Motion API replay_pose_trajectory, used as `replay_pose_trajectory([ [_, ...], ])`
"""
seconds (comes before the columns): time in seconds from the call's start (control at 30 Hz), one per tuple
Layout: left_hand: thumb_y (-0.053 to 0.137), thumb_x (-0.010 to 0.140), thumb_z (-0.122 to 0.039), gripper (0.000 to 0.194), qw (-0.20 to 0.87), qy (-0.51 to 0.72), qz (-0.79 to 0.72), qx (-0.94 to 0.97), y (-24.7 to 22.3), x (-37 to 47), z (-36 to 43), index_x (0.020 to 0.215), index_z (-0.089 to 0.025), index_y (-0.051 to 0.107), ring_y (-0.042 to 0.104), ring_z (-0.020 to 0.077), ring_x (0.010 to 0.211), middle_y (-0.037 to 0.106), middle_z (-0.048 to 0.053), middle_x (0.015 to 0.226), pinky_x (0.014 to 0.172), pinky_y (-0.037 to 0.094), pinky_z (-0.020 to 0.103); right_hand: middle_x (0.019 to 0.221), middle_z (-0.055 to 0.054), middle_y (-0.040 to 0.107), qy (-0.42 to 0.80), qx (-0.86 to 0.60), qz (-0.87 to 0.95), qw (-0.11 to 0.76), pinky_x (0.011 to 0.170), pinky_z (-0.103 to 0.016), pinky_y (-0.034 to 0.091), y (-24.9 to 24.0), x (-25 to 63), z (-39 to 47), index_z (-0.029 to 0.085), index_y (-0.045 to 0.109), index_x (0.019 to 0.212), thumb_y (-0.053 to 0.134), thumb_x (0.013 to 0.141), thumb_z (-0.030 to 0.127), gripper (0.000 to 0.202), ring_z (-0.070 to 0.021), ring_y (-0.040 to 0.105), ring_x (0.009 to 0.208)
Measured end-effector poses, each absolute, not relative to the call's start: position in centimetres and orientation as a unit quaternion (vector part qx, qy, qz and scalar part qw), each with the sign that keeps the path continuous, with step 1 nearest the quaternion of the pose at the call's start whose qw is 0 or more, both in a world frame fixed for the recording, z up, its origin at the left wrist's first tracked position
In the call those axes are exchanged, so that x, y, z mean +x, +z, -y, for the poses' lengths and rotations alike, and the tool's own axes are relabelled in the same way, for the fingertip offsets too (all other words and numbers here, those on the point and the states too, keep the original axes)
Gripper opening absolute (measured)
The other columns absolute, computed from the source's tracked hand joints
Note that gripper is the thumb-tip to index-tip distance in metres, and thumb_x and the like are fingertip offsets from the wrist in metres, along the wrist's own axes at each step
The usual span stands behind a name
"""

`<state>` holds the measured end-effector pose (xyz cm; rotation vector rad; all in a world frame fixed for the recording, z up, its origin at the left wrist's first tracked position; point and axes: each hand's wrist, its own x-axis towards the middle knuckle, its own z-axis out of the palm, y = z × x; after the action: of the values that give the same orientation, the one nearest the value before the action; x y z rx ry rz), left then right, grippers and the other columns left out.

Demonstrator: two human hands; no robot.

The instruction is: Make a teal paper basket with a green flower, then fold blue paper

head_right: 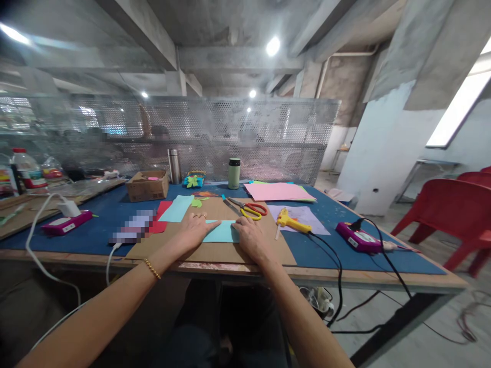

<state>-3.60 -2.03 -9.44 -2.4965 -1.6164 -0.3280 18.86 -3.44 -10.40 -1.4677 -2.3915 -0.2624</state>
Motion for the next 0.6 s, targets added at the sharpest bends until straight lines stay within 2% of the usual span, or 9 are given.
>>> replay_pose_trajectory([
  [0.17,0.031,0.1,-0.011,0.064,0.087,-0.077,0.508,-0.853,-9.1,-3.4,2.3,0.148,-0.049,0.049,0.057,0.0324,0.124,0.06,0.015,0.133,0.103,0.038,0.044,0.123,-0.011,0.067,-0.1,-0.516,0.838,0.146,0.1,-0.032,0.038,-10.2,18.6,4.0,0.02,0.07,0.124,0.038,0.098,0.004,0.045,-0.0204,0.058,0.118],
  [0.27,0.032,0.101,-0.013,0.064,0.089,-0.064,0.491,-0.864,-8.6,-3.2,3.0,0.152,-0.049,0.043,0.06,0.0303,0.115,0.059,0.014,0.129,0.1,0.04,0.042,0.119,-0.013,0.067,-0.129,-0.523,0.834,0.121,0.098,-0.035,0.037,-9.5,18.1,4.5,0.019,0.072,0.119,0.041,0.101,0.01,0.038,-0.0234,0.058,0.114],
  [0.37,0.033,0.101,-0.015,0.063,0.078,-0.056,0.482,-0.871,-8.1,-3.2,3.4,0.153,-0.049,0.041,0.061,0.0291,0.11,0.059,0.013,0.122,0.1,0.041,0.041,0.112,-0.016,0.066,-0.165,-0.49,0.851,0.091,0.092,-0.036,0.038,-8.8,17.8,4.5,0.015,0.075,0.106,0.046,0.102,0.018,0.029,-0.0265,0.057,0.109],
  [0.47,0.031,0.101,-0.014,0.065,0.091,-0.036,0.477,-0.874,-8.0,-3.3,3.3,0.155,-0.05,0.037,0.061,0.0293,0.11,0.059,0.013,0.121,0.1,0.042,0.042,0.104,-0.014,0.066,-0.173,-0.461,0.868,0.065,0.087,-0.034,0.039,-8.7,18.1,4.4,0.014,0.075,0.099,0.045,0.102,0.015,0.03,-0.0236,0.057,0.099],
  [0.6,0.032,0.102,-0.016,0.062,0.109,-0.013,0.471,-0.875,-8.3,-3.3,2.7,0.155,-0.048,0.038,0.06,0.0294,0.115,0.059,0.014,0.124,0.101,0.042,0.041,0.103,-0.013,0.067,-0.161,-0.438,0.884,0.043,0.086,-0.032,0.04,-8.9,19.1,5.2,0.014,0.073,0.106,0.041,0.102,0.01,0.033,-0.0214,0.059,0.096],
])
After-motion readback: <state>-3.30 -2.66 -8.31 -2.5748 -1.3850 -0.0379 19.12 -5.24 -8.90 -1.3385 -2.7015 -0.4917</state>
